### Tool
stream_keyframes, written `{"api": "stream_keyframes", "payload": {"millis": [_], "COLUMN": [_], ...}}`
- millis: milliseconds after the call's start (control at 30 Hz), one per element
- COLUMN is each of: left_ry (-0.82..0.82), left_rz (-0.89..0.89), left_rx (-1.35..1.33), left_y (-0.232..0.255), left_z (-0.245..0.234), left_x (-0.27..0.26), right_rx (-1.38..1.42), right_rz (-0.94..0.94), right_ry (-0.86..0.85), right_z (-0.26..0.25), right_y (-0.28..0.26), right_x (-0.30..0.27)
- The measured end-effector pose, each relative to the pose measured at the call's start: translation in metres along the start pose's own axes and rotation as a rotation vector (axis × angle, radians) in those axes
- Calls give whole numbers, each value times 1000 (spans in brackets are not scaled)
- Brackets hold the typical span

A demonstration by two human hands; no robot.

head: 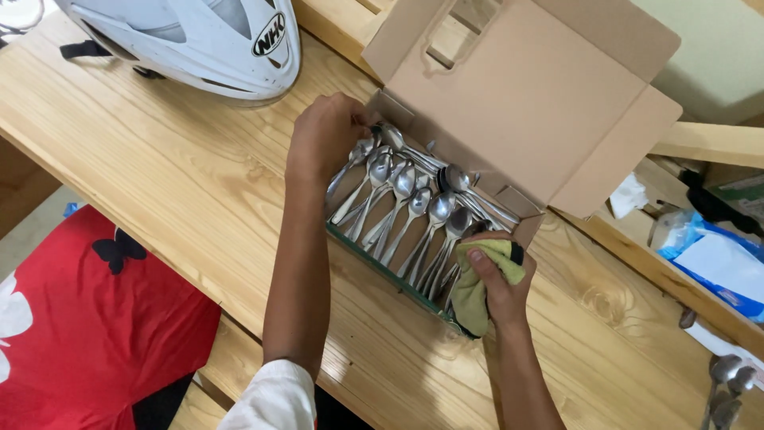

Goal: The person wipes multiple metal spoons one by one with a green cloth on a wooden table. They pick each spoon from a cardboard box, wipe it, and place it on the table. The process is repeated for several spoons throughout the clip.

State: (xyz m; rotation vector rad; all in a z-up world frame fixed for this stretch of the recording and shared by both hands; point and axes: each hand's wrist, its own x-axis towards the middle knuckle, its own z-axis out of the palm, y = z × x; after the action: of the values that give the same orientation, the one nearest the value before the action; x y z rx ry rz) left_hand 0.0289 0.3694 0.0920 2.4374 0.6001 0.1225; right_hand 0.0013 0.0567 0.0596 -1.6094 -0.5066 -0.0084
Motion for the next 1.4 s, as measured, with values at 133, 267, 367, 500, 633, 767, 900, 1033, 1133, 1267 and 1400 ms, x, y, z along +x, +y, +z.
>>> {"api": "stream_keyframes", "payload": {"millis": [133,267,367,500,633,767,900,1033,1133,1267,1400], "left_ry": [-24,-32,-26,37,49,55,38,0,0,-130,-140], "left_rz": [-24,-43,-49,-25,-32,68,185,231,317,563,730], "left_rx": [6,57,70,76,141,110,24,7,70,129,283], "left_y": [-8,-13,-13,-10,-20,-18,33,72,92,136,173], "left_z": [10,21,27,22,30,26,-5,-3,26,54,96], "left_x": [7,11,12,9,17,12,-17,-36,-39,-67,-101], "right_rx": [31,37,39,44,47,64,54,74,61,36,9], "right_rz": [4,5,6,-12,-9,-1,-24,-16,20,41,59], "right_ry": [-8,-25,-38,-57,-61,-33,33,109,159,253,342], "right_z": [-1,-5,-6,-8,-8,-9,-23,-41,-62,-100,-138], "right_y": [1,3,1,3,1,-1,1,-12,-19,-22,-32], "right_x": [0,1,2,3,4,1,0,-5,-14,-33,-53]}}
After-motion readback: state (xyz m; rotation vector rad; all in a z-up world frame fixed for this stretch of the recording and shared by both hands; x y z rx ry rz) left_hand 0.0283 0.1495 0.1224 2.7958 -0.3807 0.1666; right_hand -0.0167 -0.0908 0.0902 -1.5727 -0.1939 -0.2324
